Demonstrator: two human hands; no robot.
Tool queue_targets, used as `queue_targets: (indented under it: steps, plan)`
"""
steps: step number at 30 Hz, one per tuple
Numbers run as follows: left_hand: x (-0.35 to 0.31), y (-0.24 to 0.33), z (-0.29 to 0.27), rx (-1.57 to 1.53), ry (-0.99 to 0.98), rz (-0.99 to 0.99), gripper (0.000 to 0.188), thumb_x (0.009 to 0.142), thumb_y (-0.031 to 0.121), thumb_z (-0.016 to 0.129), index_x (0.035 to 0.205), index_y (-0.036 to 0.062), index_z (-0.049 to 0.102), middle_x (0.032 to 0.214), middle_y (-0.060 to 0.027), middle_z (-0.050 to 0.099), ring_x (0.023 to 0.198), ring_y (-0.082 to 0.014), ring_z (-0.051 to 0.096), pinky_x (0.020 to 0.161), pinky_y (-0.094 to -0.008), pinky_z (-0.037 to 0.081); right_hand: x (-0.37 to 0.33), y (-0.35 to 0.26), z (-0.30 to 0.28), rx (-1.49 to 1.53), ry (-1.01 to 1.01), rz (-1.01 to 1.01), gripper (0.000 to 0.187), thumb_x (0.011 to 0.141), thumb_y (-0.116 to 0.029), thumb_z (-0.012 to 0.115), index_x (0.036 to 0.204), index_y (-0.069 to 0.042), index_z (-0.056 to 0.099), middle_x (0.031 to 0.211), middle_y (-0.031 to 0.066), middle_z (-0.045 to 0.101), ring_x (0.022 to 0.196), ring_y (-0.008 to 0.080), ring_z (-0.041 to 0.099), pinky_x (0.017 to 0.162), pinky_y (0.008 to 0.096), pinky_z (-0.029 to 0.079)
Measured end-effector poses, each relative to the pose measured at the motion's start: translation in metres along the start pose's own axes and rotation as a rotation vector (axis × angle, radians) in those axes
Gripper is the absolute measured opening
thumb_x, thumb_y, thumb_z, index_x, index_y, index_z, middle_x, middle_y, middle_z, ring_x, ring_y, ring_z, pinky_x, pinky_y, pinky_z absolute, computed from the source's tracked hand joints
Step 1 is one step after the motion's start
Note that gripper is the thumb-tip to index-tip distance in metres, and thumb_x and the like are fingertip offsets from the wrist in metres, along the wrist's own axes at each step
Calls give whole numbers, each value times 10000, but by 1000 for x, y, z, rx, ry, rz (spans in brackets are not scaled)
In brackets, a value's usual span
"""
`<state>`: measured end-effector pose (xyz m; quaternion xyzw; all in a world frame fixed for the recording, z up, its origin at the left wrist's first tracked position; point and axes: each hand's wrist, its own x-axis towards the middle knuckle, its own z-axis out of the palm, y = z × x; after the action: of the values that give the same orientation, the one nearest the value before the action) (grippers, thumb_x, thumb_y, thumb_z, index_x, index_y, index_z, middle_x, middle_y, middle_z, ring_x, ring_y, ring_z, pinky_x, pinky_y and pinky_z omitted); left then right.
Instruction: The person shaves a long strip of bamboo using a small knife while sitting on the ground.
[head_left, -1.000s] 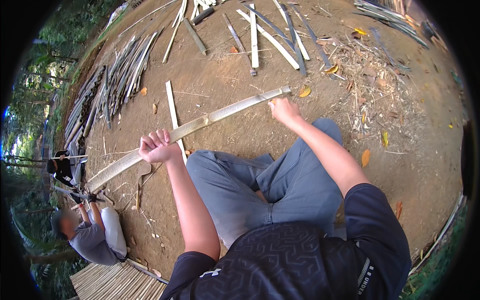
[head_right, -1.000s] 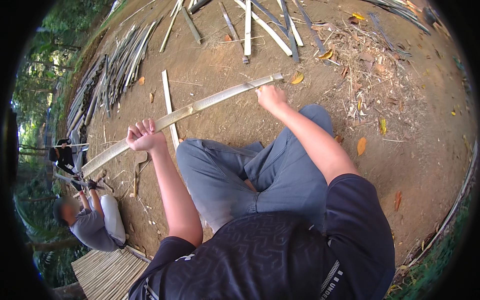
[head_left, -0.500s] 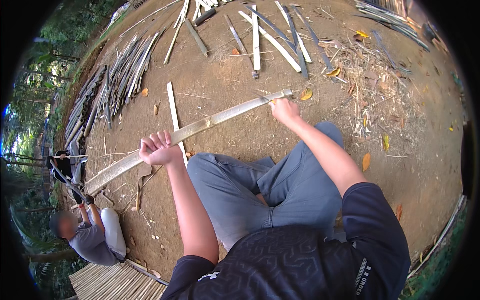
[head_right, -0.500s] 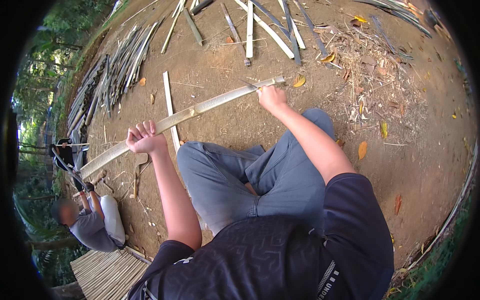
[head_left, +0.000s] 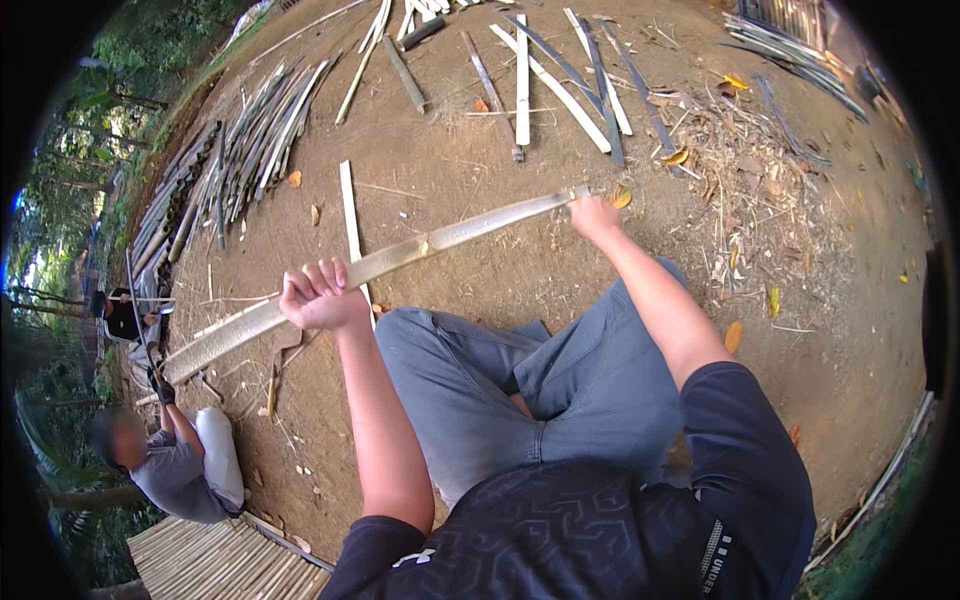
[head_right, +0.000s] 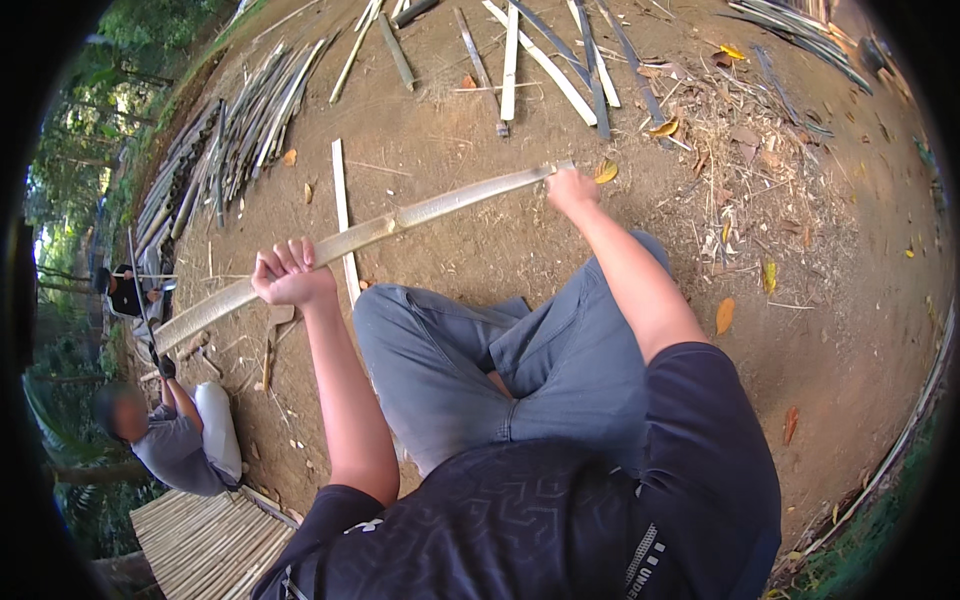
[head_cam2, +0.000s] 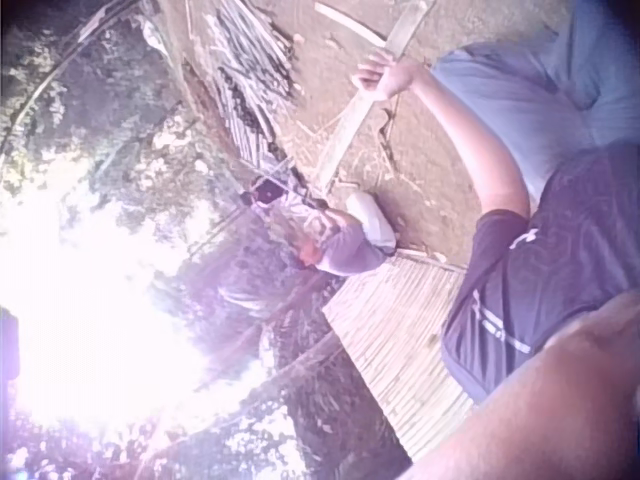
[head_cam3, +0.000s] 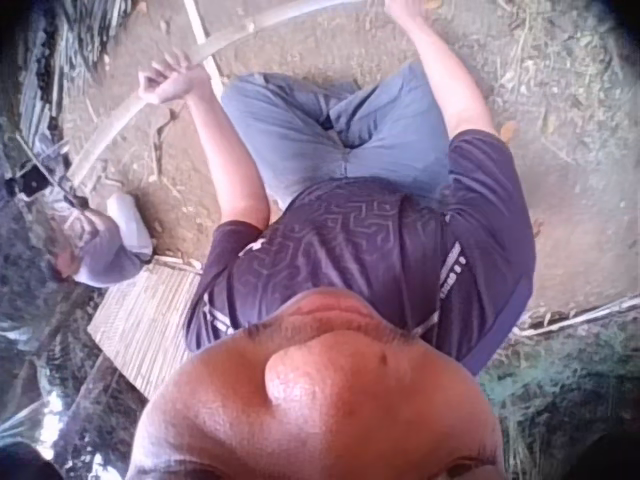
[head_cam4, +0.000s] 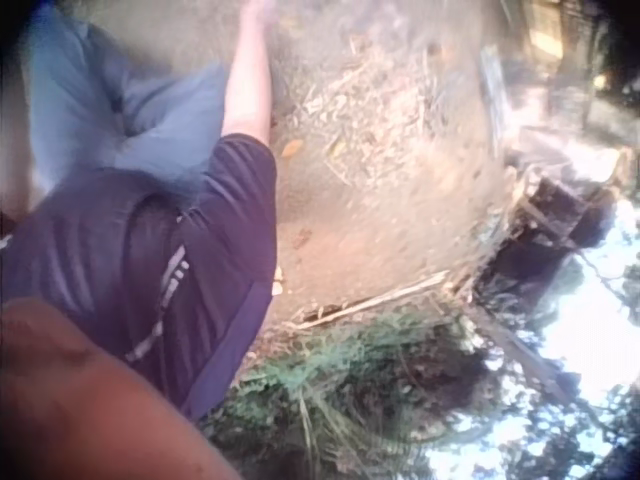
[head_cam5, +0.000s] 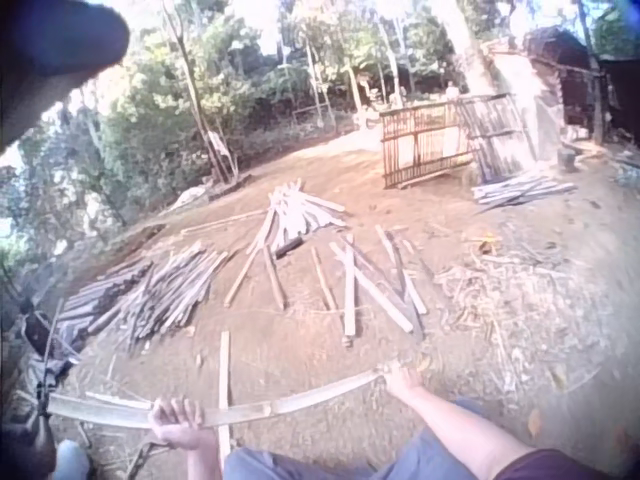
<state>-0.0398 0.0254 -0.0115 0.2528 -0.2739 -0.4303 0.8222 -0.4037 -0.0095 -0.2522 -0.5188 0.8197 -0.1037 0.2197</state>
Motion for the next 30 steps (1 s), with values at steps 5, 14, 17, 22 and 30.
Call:
queue_targets:
  steps: [5, 14, 17, 22, 30]
  plan:
    - [1, -3, 2, -1, -30, -23, 319, 891, 270, 324, 604, 167, 228, 465, 25, 217, 388, -92, 183, 363, -251, 247, 7, 14, -5, -5, -69, 106, 418, 956, -397, 520, 1092, -40, 691, 1130, 198, 682, 1081, 353, 652, 917, 467, 514]
    - [1, -13, 26, -14, -231, -62, 305, 861, 285, 363, 611, 158, 245, 475, 17, 206, 405, -103, 174, 391, -265, 239, -14, 26, -37, 159, -79, 91, 389, 979, -399, 503, 1147, -101, 689, 1087, 157, 705, 994, 332, 684, 862, 465, 516]
    - [4, 0, 19, -21, -317, -62, 325, 848, 304, 397, 601, 162, 241, 467, 23, 204, 405, -101, 170, 406, -266, 243, -85, -44, -70, 412, -114, -243, 442, 974, -481, 498, 1103, -113, 708, 857, 176, 711, 804, 311, 686, 752, 443, 506]
    - [7, 4, 24, -42, -447, -117, 351, 830, 320, 442, 586, 168, 240, 454, 27, 194, 401, -95, 172, 431, -264, 256, -153, -96, -115, 185, -55, -204, 415, 984, -435, 475, 1059, -95, 701, 985, 181, 712, 985, 345, 681, 848, 481, 516]
    - [9, -5, 32, -73, -461, -138, 364, 824, 317, 458, 576, 171, 235, 448, 29, 191, 399, -92, 176, 437, -260, 256, -98, -38, -85, 263, -155, -56, 380, 993, -391, 479, 1091, -94, 693, 1030, 209, 697, 1008, 370, 670, 876, 482, 513]
